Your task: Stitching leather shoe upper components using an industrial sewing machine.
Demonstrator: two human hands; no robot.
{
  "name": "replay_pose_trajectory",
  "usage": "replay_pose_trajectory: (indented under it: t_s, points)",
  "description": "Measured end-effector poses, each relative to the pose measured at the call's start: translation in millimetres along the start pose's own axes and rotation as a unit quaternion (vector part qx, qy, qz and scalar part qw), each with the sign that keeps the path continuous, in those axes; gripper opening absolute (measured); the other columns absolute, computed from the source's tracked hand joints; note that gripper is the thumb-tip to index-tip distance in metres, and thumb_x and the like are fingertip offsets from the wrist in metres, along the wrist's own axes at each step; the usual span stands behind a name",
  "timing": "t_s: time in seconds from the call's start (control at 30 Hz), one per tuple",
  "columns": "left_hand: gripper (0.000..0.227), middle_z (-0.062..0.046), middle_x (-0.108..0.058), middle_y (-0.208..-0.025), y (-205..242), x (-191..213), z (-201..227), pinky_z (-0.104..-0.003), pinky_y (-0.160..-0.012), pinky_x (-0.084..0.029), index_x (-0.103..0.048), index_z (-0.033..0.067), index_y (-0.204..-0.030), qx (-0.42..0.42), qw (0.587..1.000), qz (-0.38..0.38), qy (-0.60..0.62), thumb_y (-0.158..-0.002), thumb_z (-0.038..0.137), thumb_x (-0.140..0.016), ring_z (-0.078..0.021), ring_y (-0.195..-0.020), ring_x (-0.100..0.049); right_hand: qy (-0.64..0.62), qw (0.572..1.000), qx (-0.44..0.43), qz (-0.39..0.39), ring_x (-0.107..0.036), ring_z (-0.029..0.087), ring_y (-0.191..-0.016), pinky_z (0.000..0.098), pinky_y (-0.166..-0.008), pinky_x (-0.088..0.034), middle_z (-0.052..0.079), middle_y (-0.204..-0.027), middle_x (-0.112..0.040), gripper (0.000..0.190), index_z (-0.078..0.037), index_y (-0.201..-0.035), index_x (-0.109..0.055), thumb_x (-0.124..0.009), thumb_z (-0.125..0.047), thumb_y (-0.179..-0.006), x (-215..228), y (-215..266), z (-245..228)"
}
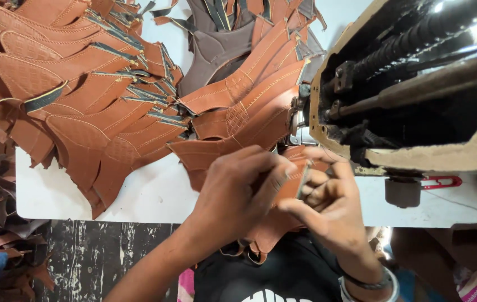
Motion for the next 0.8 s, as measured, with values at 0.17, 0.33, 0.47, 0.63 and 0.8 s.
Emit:
replay_pose_trajectory:
  t_s: [0.17,0.33,0.47,0.63,0.8]
  points:
    - [0.020,-0.012,-0.068,-0.076,-17.2,1.9,-21.1,-0.033,-0.060,-0.051,-0.073,-0.0001,-0.095,0.033,0.998,0.053,-0.016,-0.097,0.019,-0.069,-0.0205,-0.064,-0.066,-0.090,0.994,-0.056,0.016,-0.076,0.014,-0.084,0.0286,-0.075,-0.063,0.013,-0.099,-0.076,0.024,0.005,-0.112,-0.057,-0.072,0.001,-0.093,-12.5,-1.8,42.8]
    - [0.020,-0.010,-0.068,-0.067,-29.4,-7.4,-24.3,-0.030,-0.050,-0.047,-0.075,-0.0003,-0.091,0.068,0.992,0.106,0.004,-0.095,0.019,-0.071,-0.0126,-0.051,-0.059,0.125,0.986,-0.109,-0.013,-0.063,0.008,-0.062,0.0230,-0.055,-0.049,0.009,-0.070,-0.076,0.016,0.006,-0.082,-0.072,-0.075,-0.007,-0.091,-24.8,1.8,45.1]
    - [0.018,-0.010,-0.067,-0.068,-32.1,-8.4,-26.4,-0.031,-0.051,-0.047,-0.074,0.0001,-0.090,0.045,0.991,0.128,-0.005,-0.095,0.017,-0.071,-0.0149,-0.052,-0.059,0.066,0.994,-0.089,-0.018,-0.066,0.005,-0.070,0.0218,-0.062,-0.058,0.006,-0.077,-0.076,0.013,0.005,-0.089,-0.073,-0.071,-0.006,-0.094,-32.6,-4.3,38.3]
    - [0.017,-0.012,-0.061,-0.073,-32.9,-2.1,-23.9,-0.037,-0.058,-0.044,-0.067,-0.0013,-0.088,-0.027,0.992,0.122,-0.031,-0.099,0.011,-0.068,-0.0254,-0.061,-0.059,0.080,0.996,-0.034,-0.016,-0.070,0.006,-0.071,0.0220,-0.062,-0.057,0.007,-0.078,-0.079,0.010,0.006,-0.089,-0.071,-0.069,-0.003,-0.094,-37.2,-7.7,37.2]
    - [0.016,-0.013,-0.059,-0.075,-34.9,-2.2,-26.4,-0.039,-0.059,-0.044,-0.066,-0.0015,-0.089,-0.023,0.992,0.117,-0.033,-0.099,0.010,-0.067,-0.0274,-0.061,-0.058,0.088,0.995,-0.052,-0.003,-0.069,0.007,-0.070,0.0218,-0.062,-0.055,0.007,-0.078,-0.078,0.010,0.005,-0.090,-0.071,-0.066,-0.003,-0.094,-39.2,-11.6,36.4]
Point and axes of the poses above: each hand's wrist, its own y-axis away from the middle knuckle, its own x-axis out of the back of the hand, z = x × y, the point moved 1 cm from there along -y, towards the middle knuckle
